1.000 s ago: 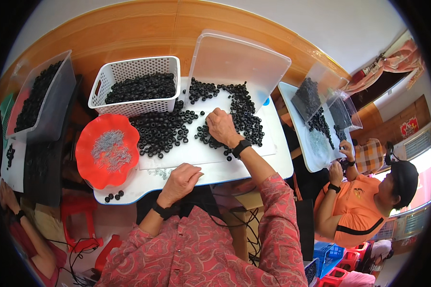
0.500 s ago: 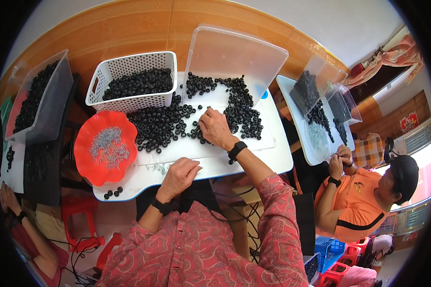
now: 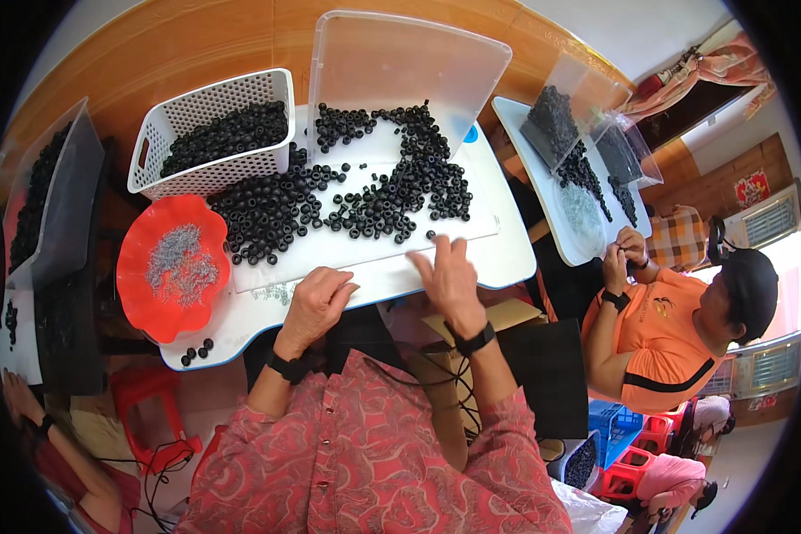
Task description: Assembling small black plastic rings by inserting metal pins into them.
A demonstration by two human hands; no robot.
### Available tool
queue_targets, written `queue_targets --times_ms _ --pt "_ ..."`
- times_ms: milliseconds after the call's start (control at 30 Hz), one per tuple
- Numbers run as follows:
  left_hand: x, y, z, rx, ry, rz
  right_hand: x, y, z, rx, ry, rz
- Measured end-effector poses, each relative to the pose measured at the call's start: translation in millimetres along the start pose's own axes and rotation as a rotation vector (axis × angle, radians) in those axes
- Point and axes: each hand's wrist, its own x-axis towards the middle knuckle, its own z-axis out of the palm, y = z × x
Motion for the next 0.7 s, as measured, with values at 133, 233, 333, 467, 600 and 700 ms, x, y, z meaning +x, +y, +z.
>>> queue_targets --times_ms 133,233,333,467,600,700 --pt "1.4 1.8 2.4 -0.005 0.008 0.018 -32.8 26.7 29.1 0.156 -0.009 -0.059" --pt "-1.1 0.9 2.2 -0.006 -0.018 -0.006 -29.9 27.0 32.8 0.218 0.018 -0.066" --pt "-1.9 1.0 0.3 -0.014 -0.004 -0.003 -23.3 15.0 22.0 0.169 -0.122 -0.024" --pt "-3.2 5.9 -2.4 -0.042 -0.031 -0.023 -22.3 -8.7 19.7 0.45 -0.127 -0.053" --pt "-0.9 11.2 -6.7 -0.133 -0.1 -0.076 -24.5 -41.7 19.9 0.963 -0.305 0.105" --pt "-1.7 6.5 -5.6 -0.143 -0.069 -0.042 -22.9 -52.5 29.5 1.057 -0.374 0.105"
